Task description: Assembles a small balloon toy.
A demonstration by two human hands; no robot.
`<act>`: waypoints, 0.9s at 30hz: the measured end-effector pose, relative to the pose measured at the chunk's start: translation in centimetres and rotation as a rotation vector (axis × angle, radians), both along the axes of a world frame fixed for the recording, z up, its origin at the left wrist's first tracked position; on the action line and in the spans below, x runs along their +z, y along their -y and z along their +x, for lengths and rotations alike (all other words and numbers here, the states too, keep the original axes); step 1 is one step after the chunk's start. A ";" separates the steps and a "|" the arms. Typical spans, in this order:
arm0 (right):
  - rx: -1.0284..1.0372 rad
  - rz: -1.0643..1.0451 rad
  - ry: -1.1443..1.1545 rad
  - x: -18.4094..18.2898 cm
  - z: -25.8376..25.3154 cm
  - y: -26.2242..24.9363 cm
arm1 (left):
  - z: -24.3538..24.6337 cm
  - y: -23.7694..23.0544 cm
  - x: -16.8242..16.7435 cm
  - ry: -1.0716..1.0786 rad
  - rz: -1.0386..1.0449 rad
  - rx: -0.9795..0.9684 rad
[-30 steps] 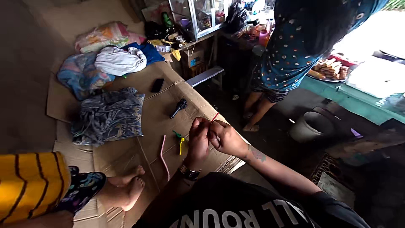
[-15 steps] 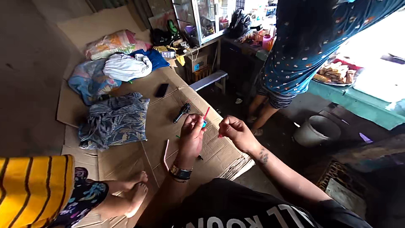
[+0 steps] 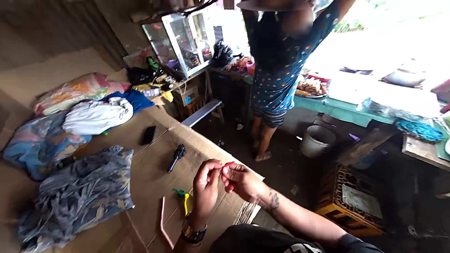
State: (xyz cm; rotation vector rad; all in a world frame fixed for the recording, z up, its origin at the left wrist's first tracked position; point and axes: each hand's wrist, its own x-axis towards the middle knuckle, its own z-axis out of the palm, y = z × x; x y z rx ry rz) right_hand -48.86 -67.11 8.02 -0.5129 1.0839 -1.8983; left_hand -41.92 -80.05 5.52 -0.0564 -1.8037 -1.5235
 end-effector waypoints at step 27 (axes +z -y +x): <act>-0.165 0.047 -0.482 -1.8 -0.5 -1.1 | -1.0 -1.5 -0.3 0.104 0.247 -0.124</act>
